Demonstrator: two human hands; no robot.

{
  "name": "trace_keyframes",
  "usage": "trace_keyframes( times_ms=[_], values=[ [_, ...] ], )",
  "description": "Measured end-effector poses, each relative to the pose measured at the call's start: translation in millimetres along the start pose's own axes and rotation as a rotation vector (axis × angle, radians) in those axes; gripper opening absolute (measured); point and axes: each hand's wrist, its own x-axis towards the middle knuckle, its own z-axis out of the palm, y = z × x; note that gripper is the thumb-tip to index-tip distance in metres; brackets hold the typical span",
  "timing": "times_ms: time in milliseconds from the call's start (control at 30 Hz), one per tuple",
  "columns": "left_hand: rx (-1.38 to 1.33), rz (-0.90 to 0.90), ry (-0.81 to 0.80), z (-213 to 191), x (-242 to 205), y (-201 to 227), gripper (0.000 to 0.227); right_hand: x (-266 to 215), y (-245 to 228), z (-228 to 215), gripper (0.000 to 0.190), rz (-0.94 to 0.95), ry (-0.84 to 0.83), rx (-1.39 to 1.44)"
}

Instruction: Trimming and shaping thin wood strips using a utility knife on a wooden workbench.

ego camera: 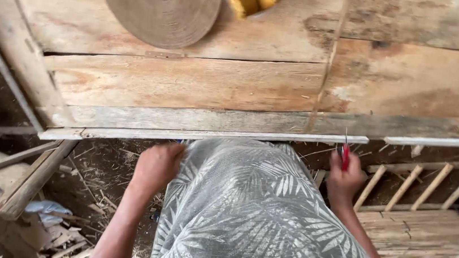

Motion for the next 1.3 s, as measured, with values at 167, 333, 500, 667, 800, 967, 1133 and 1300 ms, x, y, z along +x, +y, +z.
trace_keyframes(
  times_ms=[167, 333, 500, 667, 800, 967, 1133, 1300],
  values=[
    [0.032, 0.462, 0.71, -15, 109, 82, 0.036, 69, -59, 59, 0.012, -0.332, 0.087, 0.055],
    [0.187, 0.518, 0.678, 16, 165, 104, 0.062, 100, -59, 101, 0.02, -0.564, 0.027, 0.111],
    [0.248, 0.427, 0.483, 30, 175, 91, 0.071, 108, -37, 117, 0.018, -0.678, 0.013, -0.087],
    [0.206, 0.389, 0.377, 22, 174, 94, 0.068, 126, -12, 127, 0.024, -0.776, -0.054, -0.193],
    [0.189, 0.368, 0.334, 19, 173, 94, 0.067, 131, -15, 119, 0.029, -0.667, -0.012, -0.086],
    [0.023, 0.548, 0.561, 21, 180, 70, 0.049, 142, -23, 61, 0.009, -0.413, 0.27, 0.112],
    [-0.837, 0.537, 0.669, -19, 163, 53, 0.028, 180, 46, 30, 0.017, -0.044, 0.456, 0.347],
    [-1.034, 0.454, 0.818, -42, 129, 9, 0.025, 173, 57, 31, 0.013, -0.08, 0.382, 0.394]
  ],
)
